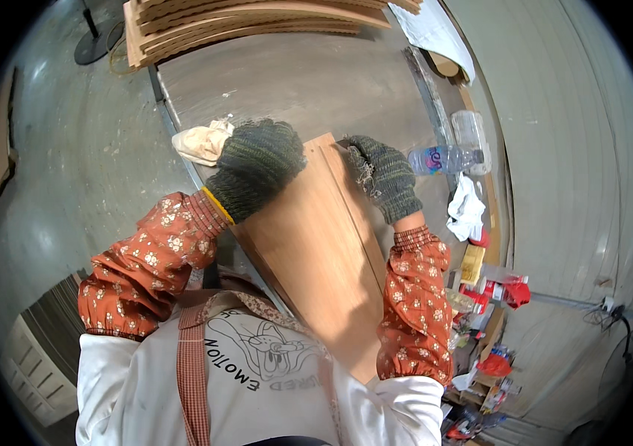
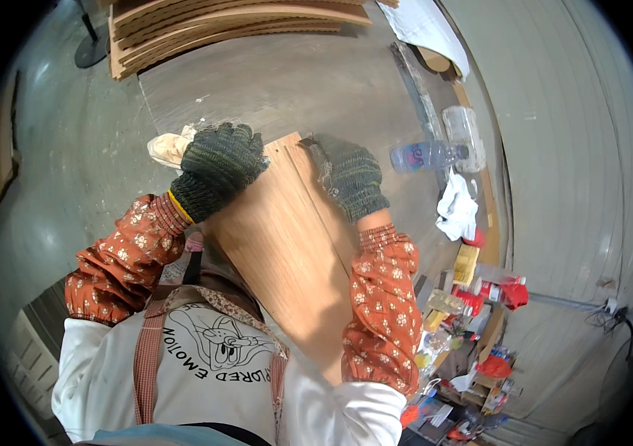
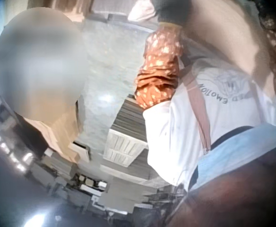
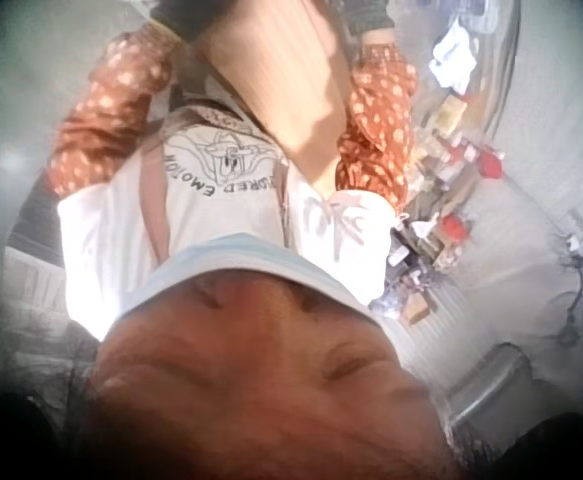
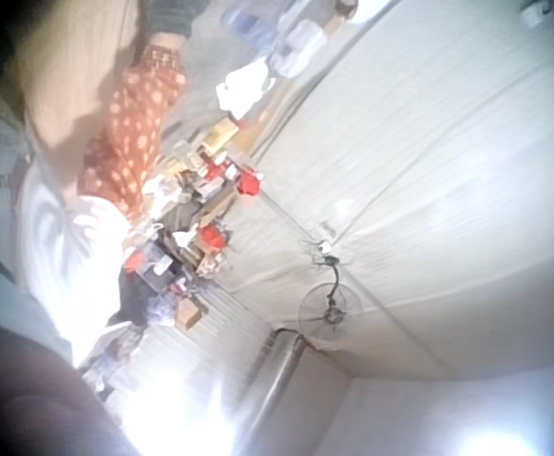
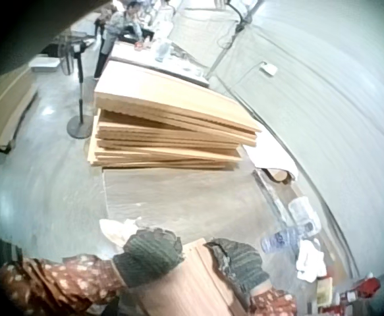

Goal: The person applies a yellow sponge to the surface of wooden panels, then uses a sanding block to smooth the faces and edges of several individual boards on a workbench.

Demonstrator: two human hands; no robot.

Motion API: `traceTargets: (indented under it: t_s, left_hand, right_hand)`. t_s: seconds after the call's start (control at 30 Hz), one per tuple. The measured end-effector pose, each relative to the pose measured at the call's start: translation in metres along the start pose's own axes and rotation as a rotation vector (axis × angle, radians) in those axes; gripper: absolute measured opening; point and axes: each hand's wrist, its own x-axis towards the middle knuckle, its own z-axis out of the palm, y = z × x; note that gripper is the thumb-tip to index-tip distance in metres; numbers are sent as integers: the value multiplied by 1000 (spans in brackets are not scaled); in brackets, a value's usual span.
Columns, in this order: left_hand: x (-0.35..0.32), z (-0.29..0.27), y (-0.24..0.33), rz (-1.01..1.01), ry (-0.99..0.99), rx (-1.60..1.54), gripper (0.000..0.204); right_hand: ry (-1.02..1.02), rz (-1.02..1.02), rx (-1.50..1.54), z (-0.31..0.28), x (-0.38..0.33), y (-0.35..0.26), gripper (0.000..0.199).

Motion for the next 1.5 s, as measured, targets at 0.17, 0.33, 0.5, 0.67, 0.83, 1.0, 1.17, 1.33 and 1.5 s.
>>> traceTargets:
  t_s: [0.17,0.33,0.5,0.67,0.83,1.0,1.17,1.33,1.5]
  left_hand:
    - [0,-11,-4,-45,-112,-30,28]
    - [37,-32,1,52,-317,-79,30]
    - [63,-8,3,326,-308,122,13]
    - [92,-37,-35,-66,-700,342,22]
    - [54,-46,-55,-118,-244,175,44]
    - [20,-13,19,-51,-205,234,16]
    - [10,-6,19,-36,-62,184,16]
    - [11,-7,21,-68,-69,178,17]
    - [11,-6,20,-84,-94,153,19]
  right_hand:
    - [236,-75,86,20,14,9,30]
    - [444,35,211,85,3,30,30]
    - [563,47,218,76,-4,12,30]
    - [503,186,472,71,-5,4,28]
    - [570,-44,529,67,-11,3,22]
    - [455,-253,297,56,-5,20,24]
    - [280,-275,111,42,6,17,30]
    - [168,-322,-2,24,12,9,29]
    - [102,-335,-123,19,22,10,27]
